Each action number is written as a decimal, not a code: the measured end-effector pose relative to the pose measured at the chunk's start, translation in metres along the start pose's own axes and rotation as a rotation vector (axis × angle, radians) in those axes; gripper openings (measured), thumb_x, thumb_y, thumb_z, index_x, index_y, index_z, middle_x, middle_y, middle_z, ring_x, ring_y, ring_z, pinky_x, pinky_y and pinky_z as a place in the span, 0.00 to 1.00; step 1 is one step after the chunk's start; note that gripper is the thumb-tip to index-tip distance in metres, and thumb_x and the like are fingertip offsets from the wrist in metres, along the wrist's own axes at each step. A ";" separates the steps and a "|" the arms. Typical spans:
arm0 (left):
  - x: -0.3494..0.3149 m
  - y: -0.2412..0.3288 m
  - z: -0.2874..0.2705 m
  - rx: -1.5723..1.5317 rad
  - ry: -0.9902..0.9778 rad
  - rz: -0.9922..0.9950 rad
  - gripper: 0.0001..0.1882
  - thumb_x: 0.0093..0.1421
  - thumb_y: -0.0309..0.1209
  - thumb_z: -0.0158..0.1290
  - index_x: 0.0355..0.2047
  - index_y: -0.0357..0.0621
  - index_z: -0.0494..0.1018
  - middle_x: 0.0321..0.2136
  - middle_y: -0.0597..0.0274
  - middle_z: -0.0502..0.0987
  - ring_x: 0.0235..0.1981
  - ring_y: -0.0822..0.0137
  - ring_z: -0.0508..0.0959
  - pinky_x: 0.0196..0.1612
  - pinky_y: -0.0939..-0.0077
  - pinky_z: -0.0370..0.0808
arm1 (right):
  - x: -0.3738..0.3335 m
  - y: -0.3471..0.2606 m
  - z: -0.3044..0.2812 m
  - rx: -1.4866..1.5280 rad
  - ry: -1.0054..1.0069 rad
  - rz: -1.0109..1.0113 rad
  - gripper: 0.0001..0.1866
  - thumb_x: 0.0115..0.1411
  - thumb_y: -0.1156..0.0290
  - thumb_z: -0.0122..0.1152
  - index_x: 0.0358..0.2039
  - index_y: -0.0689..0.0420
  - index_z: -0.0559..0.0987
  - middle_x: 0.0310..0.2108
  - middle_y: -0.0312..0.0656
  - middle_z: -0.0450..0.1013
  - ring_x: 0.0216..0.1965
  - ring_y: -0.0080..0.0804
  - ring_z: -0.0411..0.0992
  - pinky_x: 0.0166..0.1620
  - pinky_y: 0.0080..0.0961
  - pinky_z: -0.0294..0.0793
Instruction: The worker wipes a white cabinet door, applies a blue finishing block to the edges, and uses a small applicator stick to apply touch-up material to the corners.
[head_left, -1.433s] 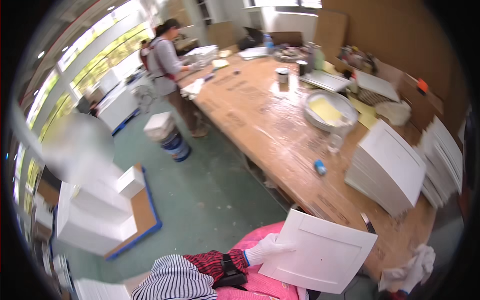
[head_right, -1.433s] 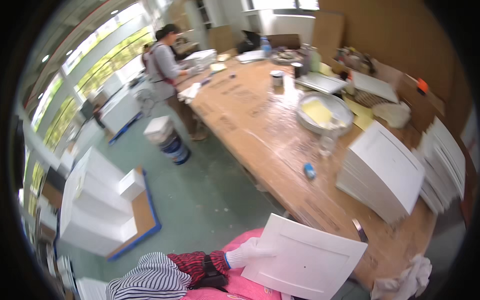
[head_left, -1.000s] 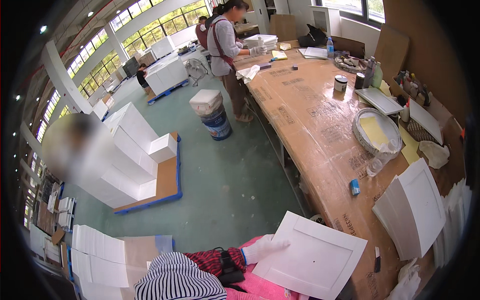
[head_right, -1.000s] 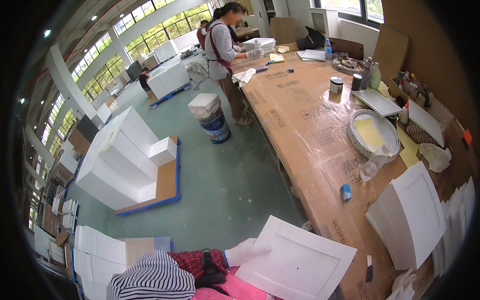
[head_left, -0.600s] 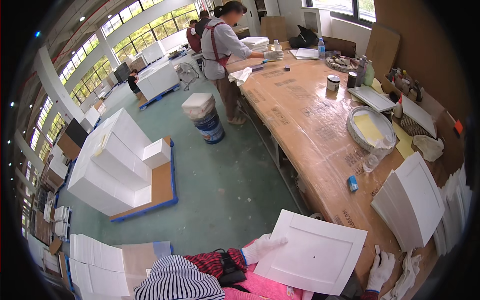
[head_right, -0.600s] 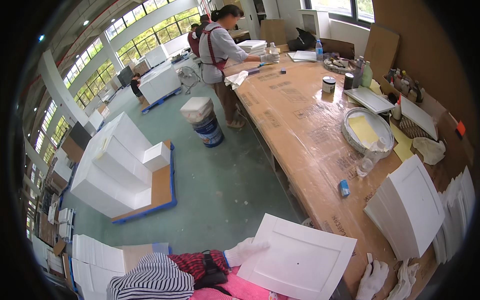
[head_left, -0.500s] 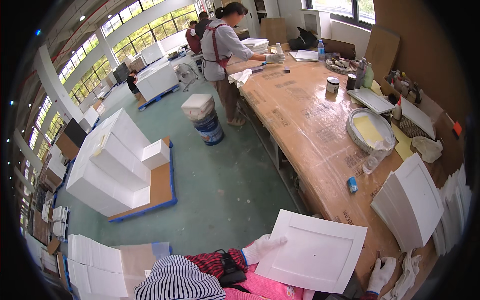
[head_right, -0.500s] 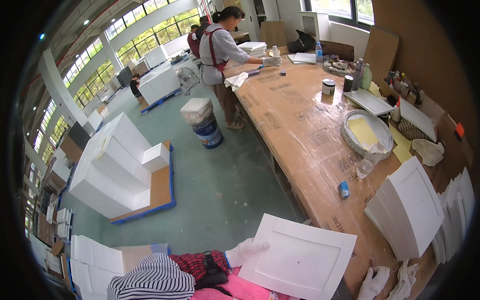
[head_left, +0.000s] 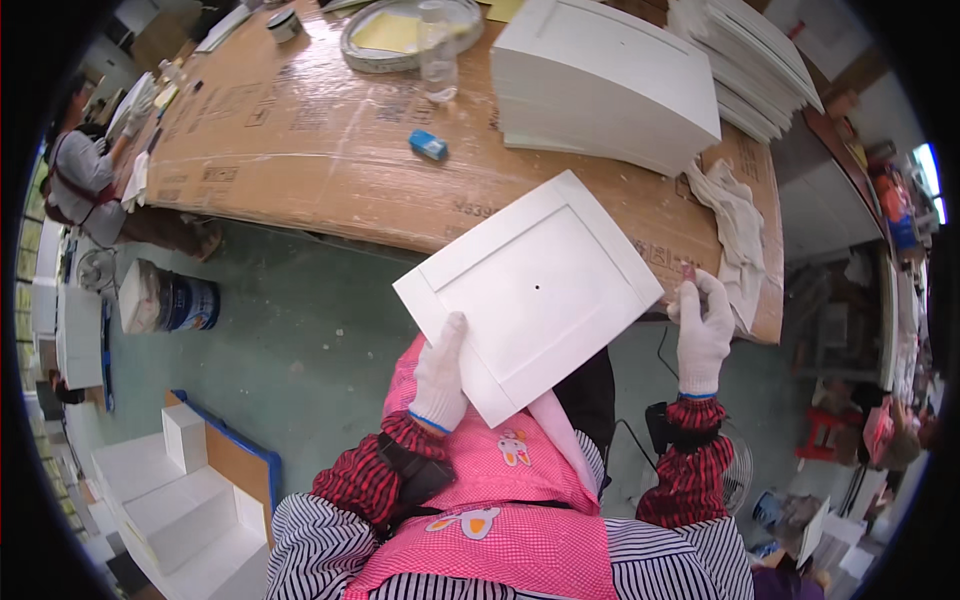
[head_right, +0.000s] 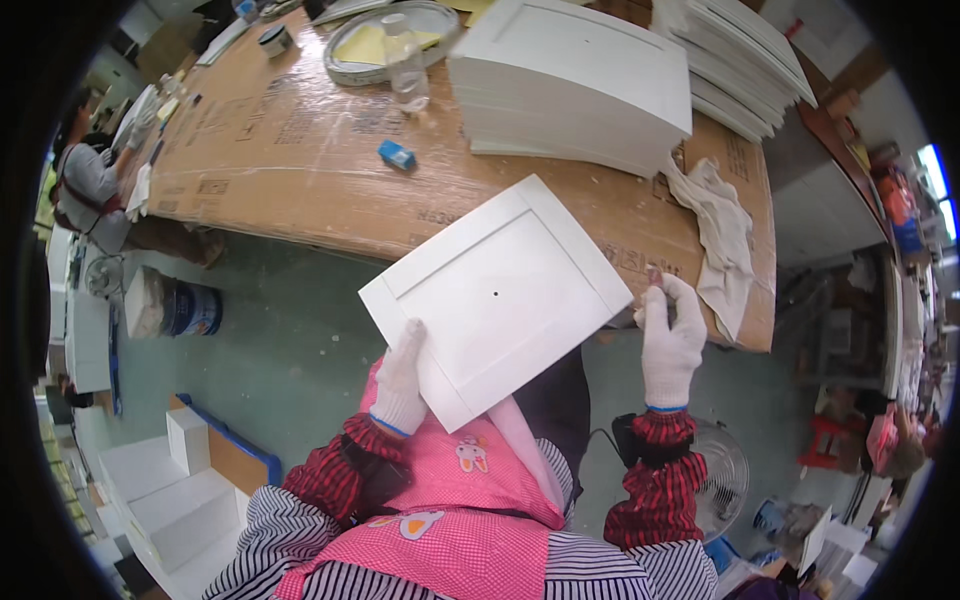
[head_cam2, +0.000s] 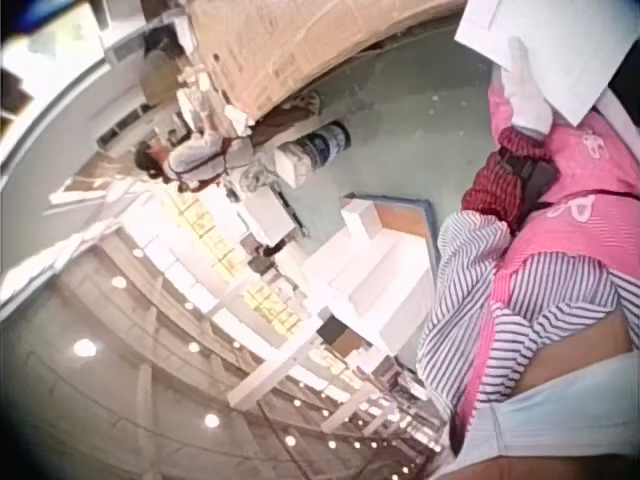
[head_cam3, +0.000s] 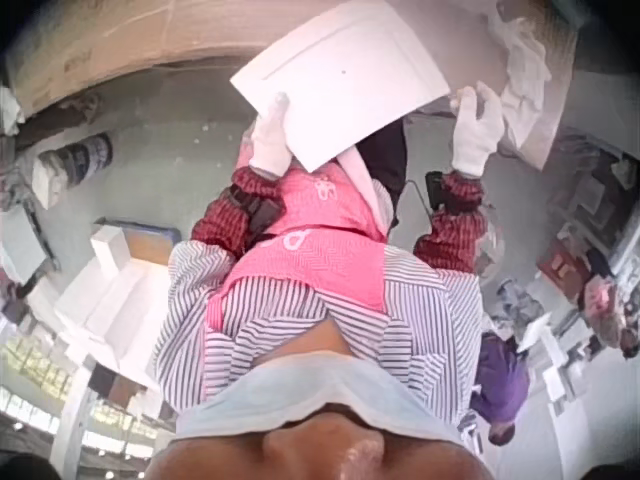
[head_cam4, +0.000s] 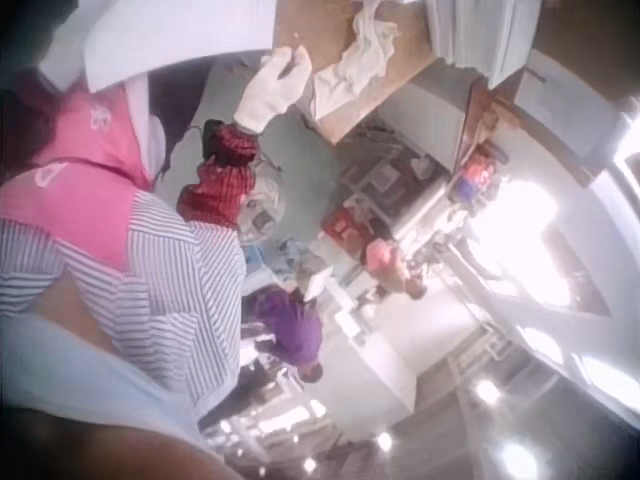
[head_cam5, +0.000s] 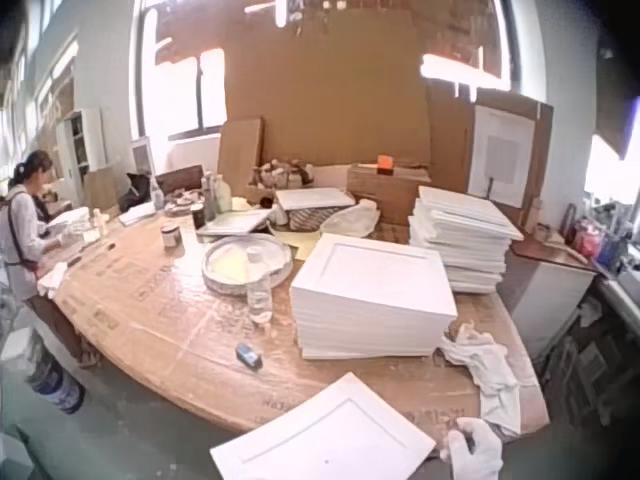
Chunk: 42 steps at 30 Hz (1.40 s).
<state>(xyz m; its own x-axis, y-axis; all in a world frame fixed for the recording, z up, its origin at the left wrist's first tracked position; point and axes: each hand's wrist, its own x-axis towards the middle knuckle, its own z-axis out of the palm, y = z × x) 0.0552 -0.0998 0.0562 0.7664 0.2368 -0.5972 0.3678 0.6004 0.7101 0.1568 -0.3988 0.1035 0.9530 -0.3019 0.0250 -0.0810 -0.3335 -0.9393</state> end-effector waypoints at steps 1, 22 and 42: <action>0.002 -0.018 -0.004 0.115 -0.120 0.187 0.25 0.74 0.38 0.52 0.65 0.35 0.68 0.60 0.48 0.74 0.60 0.59 0.76 0.61 0.63 0.77 | -0.008 0.006 -0.004 0.010 0.048 0.035 0.10 0.71 0.72 0.60 0.49 0.63 0.79 0.30 0.33 0.75 0.27 0.16 0.71 0.32 0.19 0.71; 0.030 -0.017 -0.055 0.096 -0.716 -0.573 0.29 0.64 0.27 0.61 0.63 0.30 0.66 0.49 0.43 0.81 0.41 0.45 0.86 0.29 0.60 0.90 | -0.016 0.043 -0.007 -0.634 0.101 -0.388 0.10 0.62 0.74 0.66 0.44 0.56 0.84 0.34 0.46 0.77 0.36 0.47 0.78 0.39 0.37 0.77; 0.024 -0.015 -0.051 0.255 -0.489 -0.466 0.36 0.55 0.29 0.67 0.63 0.32 0.68 0.54 0.51 0.80 0.53 0.56 0.82 0.55 0.61 0.80 | -0.026 0.044 -0.016 -0.589 -0.015 -0.393 0.11 0.59 0.78 0.67 0.44 0.57 0.85 0.31 0.45 0.77 0.34 0.46 0.78 0.39 0.36 0.77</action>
<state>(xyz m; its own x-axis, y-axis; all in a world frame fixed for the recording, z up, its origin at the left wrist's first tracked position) 0.0411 -0.0643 0.0125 0.6257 -0.4050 -0.6667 0.7798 0.3443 0.5227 0.1236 -0.4198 0.0670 0.9475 -0.0491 0.3159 0.1296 -0.8443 -0.5200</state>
